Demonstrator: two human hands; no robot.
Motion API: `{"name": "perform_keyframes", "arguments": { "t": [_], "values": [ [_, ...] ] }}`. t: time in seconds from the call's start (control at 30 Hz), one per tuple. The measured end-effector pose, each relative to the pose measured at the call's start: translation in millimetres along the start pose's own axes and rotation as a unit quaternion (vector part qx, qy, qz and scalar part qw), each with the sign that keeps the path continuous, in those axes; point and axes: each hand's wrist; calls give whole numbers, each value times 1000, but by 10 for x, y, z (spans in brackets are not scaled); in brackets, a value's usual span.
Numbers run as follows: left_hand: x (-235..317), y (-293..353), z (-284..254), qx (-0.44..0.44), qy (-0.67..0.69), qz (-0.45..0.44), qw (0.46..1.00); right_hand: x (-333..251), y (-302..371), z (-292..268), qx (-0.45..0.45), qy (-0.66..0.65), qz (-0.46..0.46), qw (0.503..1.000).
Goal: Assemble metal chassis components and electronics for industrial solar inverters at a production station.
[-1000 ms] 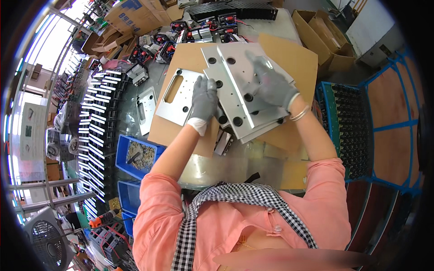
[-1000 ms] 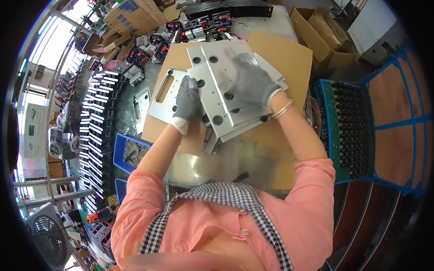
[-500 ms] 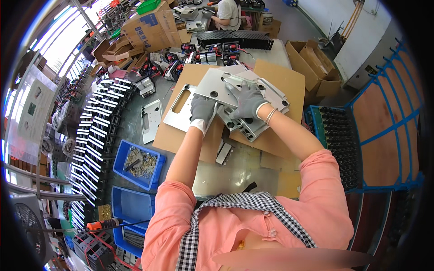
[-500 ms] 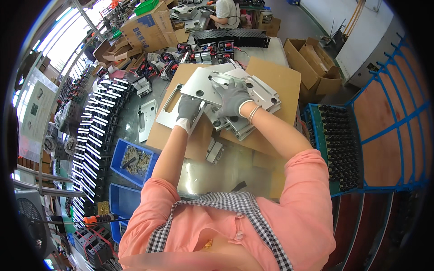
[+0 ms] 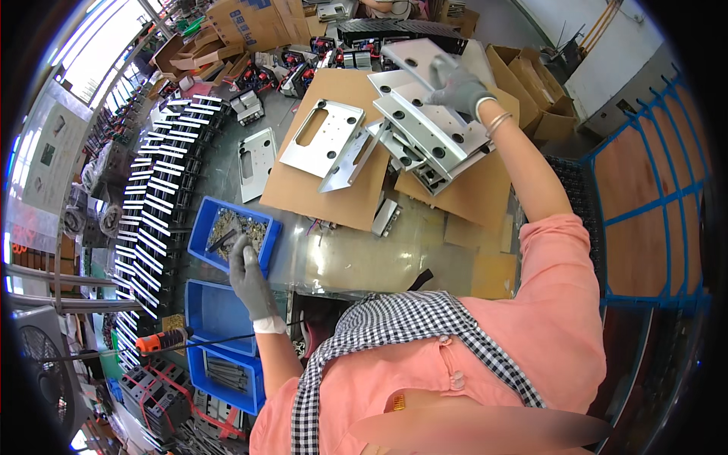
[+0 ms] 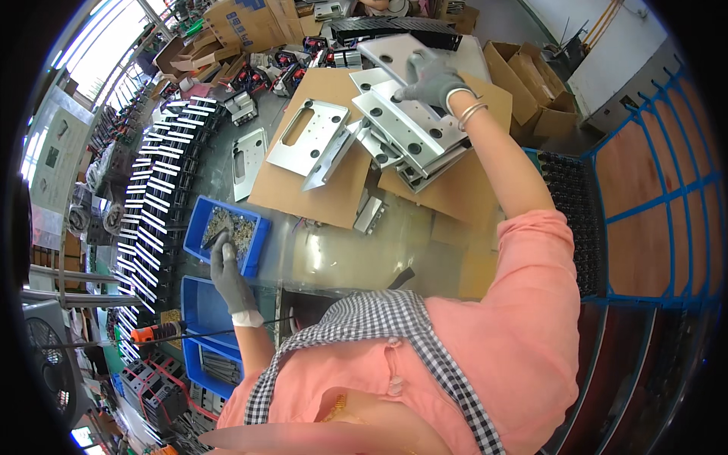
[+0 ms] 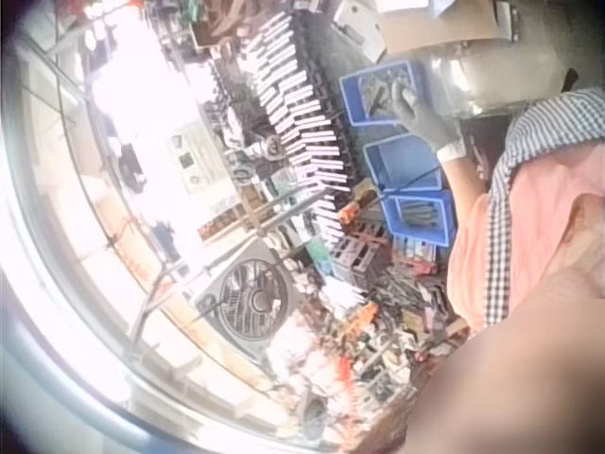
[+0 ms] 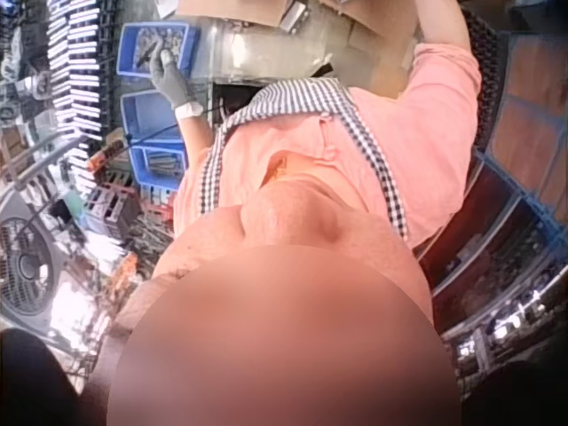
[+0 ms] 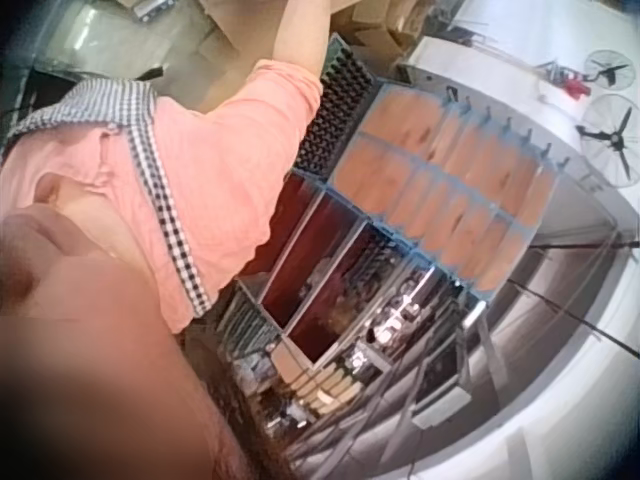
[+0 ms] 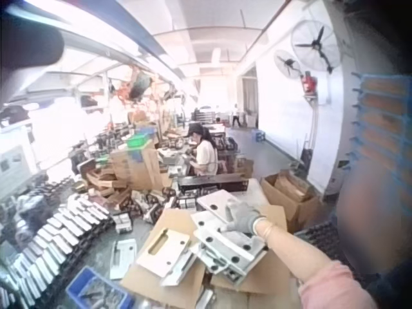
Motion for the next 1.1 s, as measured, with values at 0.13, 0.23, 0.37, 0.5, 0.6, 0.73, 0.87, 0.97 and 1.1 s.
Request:
{"name": "perform_keyframes", "arguments": {
  "t": [0.13,0.23,0.37,0.5,0.6,0.73,0.87,0.97,1.1],
  "values": [
    [-116,397,-232,-13,20,-32,999,-43,94,411,-132,80,-6,988],
    [-154,645,-426,0,37,-51,998,-16,-25,293,-131,64,-23,989],
    [-144,829,-737,45,47,-54,996,-48,-125,-99,-27,-41,16,999],
    [-136,961,-1028,92,-4,-45,995,-397,-31,12,-39,-1,-93,995],
    [-168,1045,-1121,108,13,-35,993,-576,206,422,-136,129,15,982],
    [-191,1172,-1162,129,37,-35,990,-541,50,436,-116,83,-38,989],
    [-173,1270,-1221,152,37,-47,987,-277,-206,117,-49,-43,-83,994],
    [-162,1299,-1268,167,23,-50,984,-103,-239,167,-84,-41,40,995],
    [-197,1295,-1254,166,23,-43,985,11,-213,500,-87,13,35,995]
  ]
}}
Point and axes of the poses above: each hand's wrist, its own y-axis away from the middle knuckle, its own z-axis out of the palm, x = y × z, and after that the axes turned 5 degrees about x, right-handed
